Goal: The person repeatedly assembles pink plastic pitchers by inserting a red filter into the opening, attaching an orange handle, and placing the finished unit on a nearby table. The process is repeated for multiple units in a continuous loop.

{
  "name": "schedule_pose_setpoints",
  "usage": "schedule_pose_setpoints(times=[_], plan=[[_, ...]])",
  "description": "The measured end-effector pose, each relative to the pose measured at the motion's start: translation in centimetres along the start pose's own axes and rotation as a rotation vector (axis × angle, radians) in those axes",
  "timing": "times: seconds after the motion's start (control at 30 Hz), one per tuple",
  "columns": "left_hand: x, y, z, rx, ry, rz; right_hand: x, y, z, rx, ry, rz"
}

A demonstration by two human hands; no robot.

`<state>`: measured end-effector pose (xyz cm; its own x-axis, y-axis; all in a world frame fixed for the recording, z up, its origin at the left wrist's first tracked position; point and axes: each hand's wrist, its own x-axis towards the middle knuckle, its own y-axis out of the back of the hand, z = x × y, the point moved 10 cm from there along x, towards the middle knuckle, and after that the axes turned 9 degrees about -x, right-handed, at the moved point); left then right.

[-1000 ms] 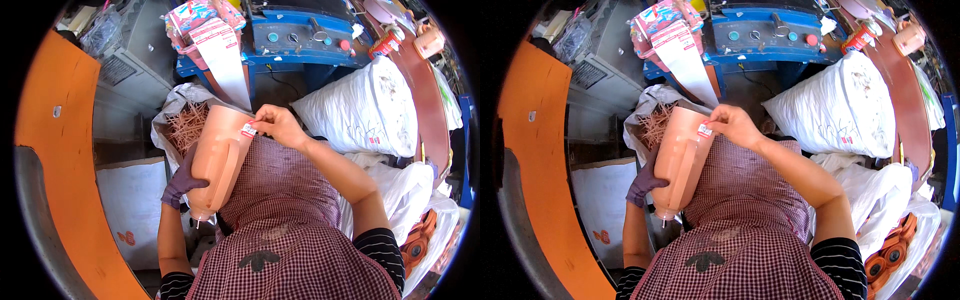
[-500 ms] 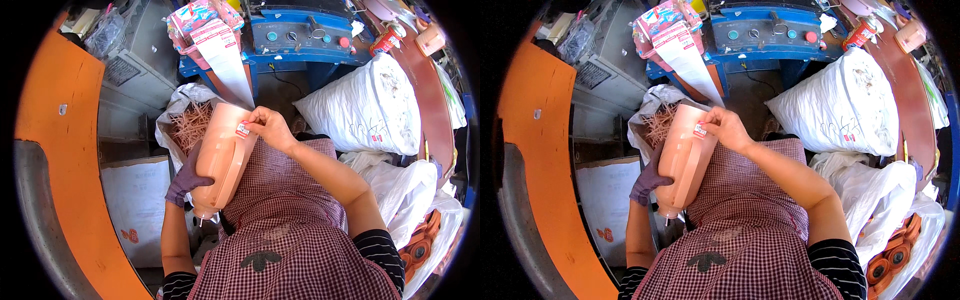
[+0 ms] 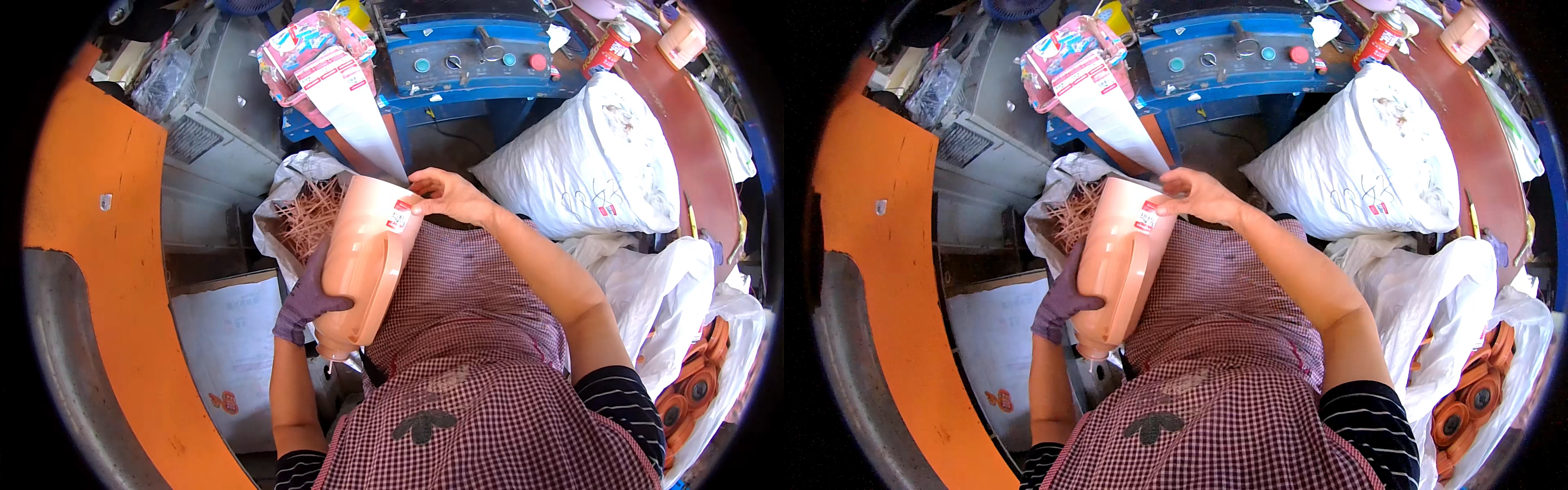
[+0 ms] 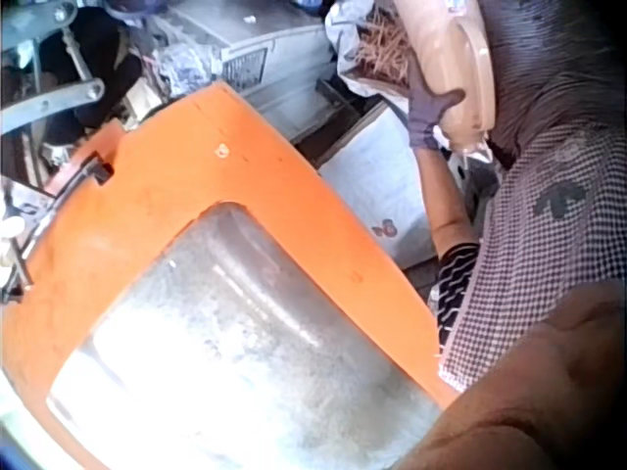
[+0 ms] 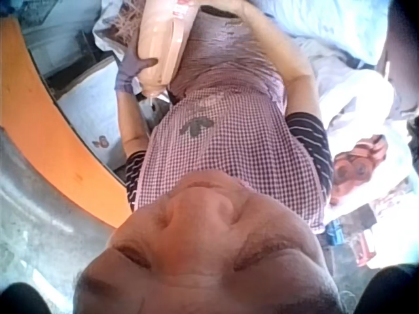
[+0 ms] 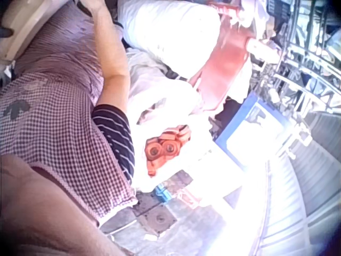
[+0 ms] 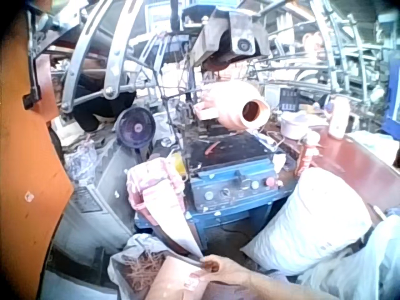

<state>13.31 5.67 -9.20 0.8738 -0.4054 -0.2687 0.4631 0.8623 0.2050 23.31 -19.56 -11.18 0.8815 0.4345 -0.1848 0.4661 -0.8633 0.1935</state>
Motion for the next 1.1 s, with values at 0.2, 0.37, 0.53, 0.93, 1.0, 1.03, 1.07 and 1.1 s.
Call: schedule_pose_setpoints(times=[0.2,0.37,0.53,0.93,1.0,1.03,1.07,1.1], plan=[[0.2,-0.2,1.5,0.083,-0.050,-0.033,0.2,-3.5,-1.5,-0.055,-0.034,-0.307],[-5.3,6.5,4.2,0.196,-0.265,0.600,-3.4,-1.2,-3.4,-0.050,-0.044,-0.022],[-8.2,5.6,-4.4,-1.118,-0.062,0.779,-11.9,3.0,-9.5,-0.050,0.072,0.371],[-0.1,8.4,16.1,-1.206,-0.788,-0.003,-23.6,-1.9,-8.5,-0.775,0.607,0.121],[-0.4,7.8,18.8,-1.082,-0.823,-0.059,-22.9,0.3,-7.0,-0.732,0.503,0.192],[-0.6,7.0,20.6,-1.039,-0.812,-0.126,-22.3,1.4,-7.7,-0.707,0.472,0.255],[-0.5,6.1,22.1,-1.000,-0.803,-0.197,-21.8,2.5,-9.0,-0.686,0.439,0.321],[0.2,5.6,22.1,-0.910,-0.699,-0.167,-21.2,3.5,-10.6,-0.666,0.408,0.384]])
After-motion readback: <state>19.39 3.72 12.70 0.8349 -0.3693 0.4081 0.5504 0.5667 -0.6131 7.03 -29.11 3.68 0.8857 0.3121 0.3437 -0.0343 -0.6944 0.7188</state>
